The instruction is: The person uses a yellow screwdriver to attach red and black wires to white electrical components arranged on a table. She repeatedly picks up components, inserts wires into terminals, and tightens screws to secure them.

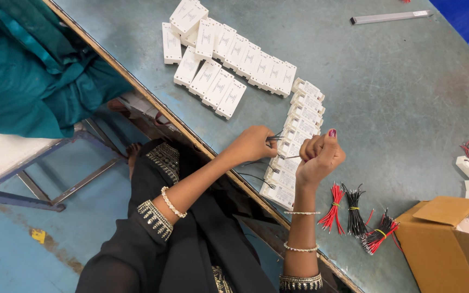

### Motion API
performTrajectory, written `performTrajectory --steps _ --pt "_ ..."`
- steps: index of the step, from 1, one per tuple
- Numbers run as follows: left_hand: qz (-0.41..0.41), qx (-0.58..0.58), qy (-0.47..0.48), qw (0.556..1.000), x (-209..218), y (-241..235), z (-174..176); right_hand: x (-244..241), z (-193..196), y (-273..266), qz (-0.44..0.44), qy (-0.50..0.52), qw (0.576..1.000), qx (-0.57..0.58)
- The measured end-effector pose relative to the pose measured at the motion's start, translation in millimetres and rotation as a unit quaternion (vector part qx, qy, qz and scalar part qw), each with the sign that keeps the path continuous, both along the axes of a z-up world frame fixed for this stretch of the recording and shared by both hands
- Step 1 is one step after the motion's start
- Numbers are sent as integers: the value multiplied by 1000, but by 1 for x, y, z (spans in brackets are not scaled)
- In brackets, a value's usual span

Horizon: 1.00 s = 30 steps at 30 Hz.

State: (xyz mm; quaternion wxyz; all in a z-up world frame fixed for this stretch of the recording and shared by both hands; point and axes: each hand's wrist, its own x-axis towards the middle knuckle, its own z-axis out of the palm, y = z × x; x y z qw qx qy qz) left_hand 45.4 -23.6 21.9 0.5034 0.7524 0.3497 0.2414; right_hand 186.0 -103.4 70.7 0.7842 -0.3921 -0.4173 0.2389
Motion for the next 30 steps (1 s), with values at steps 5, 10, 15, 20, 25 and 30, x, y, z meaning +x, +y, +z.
performTrajectory --steps 5,10,15,20,25,30 --pt "10 -10 -4 1000 3 -3 -5 -1 -1 0 5 1 1000 6" --pt "20 46 -24 998 10 -7 -12 1 -1 1 2 3 1000 6" --pt "10 36 24 999 16 -10 -12 1 -3 3 8 5 1000 -1" --pt "14 13 -8 1000 21 -7 -30 1 -4 3 10 12 1000 -4" --pt "-56 -20 -30 998 24 28 -56 16 11 13 36 76 996 -19" --pt "-1 -107 37 994 15 67 -53 29 17 34 46 50 997 -23"
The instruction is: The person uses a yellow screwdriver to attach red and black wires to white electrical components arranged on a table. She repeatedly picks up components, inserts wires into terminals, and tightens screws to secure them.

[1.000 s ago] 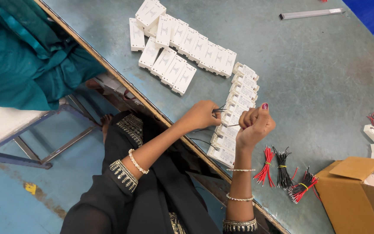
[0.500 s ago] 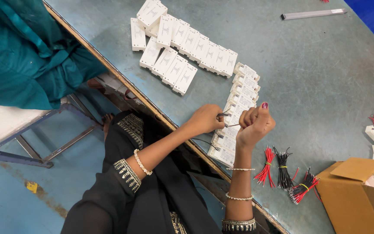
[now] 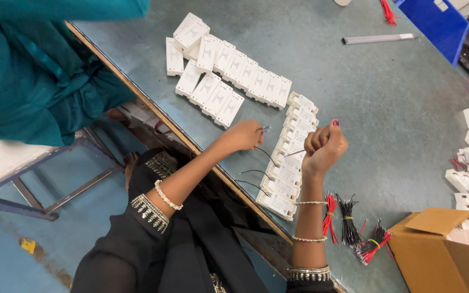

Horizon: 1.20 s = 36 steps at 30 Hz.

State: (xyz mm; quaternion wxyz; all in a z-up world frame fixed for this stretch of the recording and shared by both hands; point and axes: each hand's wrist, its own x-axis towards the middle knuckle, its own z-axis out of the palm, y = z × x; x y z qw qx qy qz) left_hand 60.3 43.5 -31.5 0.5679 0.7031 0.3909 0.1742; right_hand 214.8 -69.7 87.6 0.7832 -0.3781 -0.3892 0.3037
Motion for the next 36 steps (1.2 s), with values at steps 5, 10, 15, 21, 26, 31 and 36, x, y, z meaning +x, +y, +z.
performTrajectory --steps 5,10,15,21,26,31,36 --pt "48 195 53 978 1 13 24 -1 -5 13 31 -45 998 -19" --pt "0 141 13 990 21 8 13 1 -11 15 50 -63 997 -12" --pt "29 189 -69 979 29 -4 -7 5 -11 18 59 -53 997 -26" --pt "-19 51 -98 994 17 -15 2 10 -12 18 61 -35 997 -32" --pt "5 88 -124 988 19 -27 9 14 -14 18 65 -25 997 -35" --pt "20 83 -81 993 21 -31 13 16 -17 18 63 -30 997 -36" --pt "2 102 -59 993 21 -30 25 17 -18 18 67 -19 997 -34"
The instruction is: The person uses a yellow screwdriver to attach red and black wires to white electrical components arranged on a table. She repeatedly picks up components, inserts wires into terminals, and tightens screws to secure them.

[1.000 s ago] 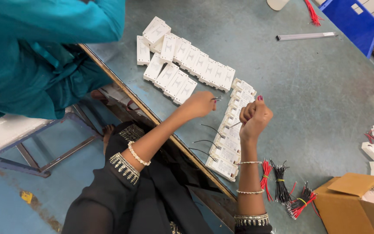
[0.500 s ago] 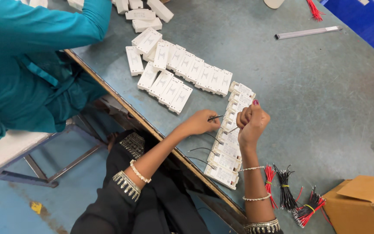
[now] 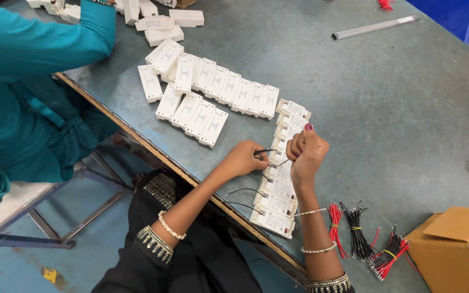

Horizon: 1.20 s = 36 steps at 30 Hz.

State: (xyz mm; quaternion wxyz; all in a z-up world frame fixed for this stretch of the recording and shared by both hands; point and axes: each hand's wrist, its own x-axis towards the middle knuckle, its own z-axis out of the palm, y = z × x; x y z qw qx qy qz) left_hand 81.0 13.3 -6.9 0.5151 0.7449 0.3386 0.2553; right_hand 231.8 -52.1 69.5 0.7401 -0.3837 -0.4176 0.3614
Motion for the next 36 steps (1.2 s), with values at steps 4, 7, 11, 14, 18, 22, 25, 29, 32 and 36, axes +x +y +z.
performTrajectory --steps 4,7,11,14,18,22,25,29,32,36 --pt "-13 71 44 996 5 3 11 1 -1 1 4 -1 1000 4" --pt "-9 92 93 991 13 3 17 0 -2 0 4 -13 1000 6" --pt "17 125 113 986 22 -2 17 -1 -3 0 4 -16 1000 -6" --pt "17 143 117 983 24 0 14 -3 -3 3 10 -22 1000 -15" --pt "-24 76 90 993 19 8 5 -1 -1 4 16 -3 1000 -22" --pt "-59 37 -17 997 13 12 -14 14 7 2 5 59 998 -19" --pt "-49 -19 -40 998 15 8 -31 25 9 -5 -48 71 995 52" --pt "-39 -23 -52 998 20 8 -43 28 4 -3 -55 66 992 95" --pt "-43 -22 -72 996 19 7 -44 22 -3 0 -52 30 993 102" --pt "-58 -120 -62 989 14 12 -31 21 -7 0 -38 18 994 98"
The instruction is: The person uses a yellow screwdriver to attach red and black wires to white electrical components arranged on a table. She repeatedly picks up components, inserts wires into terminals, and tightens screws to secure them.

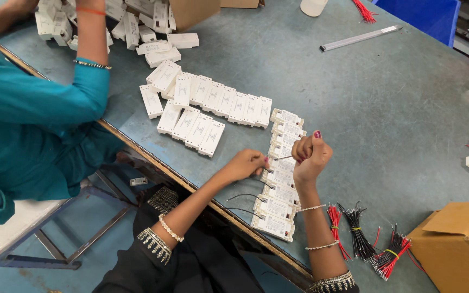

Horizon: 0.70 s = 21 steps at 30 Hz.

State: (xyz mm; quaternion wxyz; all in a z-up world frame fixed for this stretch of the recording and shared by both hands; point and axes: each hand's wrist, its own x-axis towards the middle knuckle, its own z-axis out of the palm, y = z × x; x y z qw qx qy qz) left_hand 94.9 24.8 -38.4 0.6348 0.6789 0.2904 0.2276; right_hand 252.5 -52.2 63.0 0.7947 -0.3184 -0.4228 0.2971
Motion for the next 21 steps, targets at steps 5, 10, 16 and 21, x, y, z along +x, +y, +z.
performTrajectory --steps 5,10,16,21 --pt "107 81 20 991 -13 27 32 -2 -1 -1 6 -18 1000 3" --pt "122 269 38 955 -9 39 49 -8 -3 0 15 -37 999 -14" --pt "66 228 25 971 3 35 29 -8 -1 3 -11 -29 999 -15" --pt "53 149 1 987 6 34 10 -8 0 3 -13 -12 1000 -8"
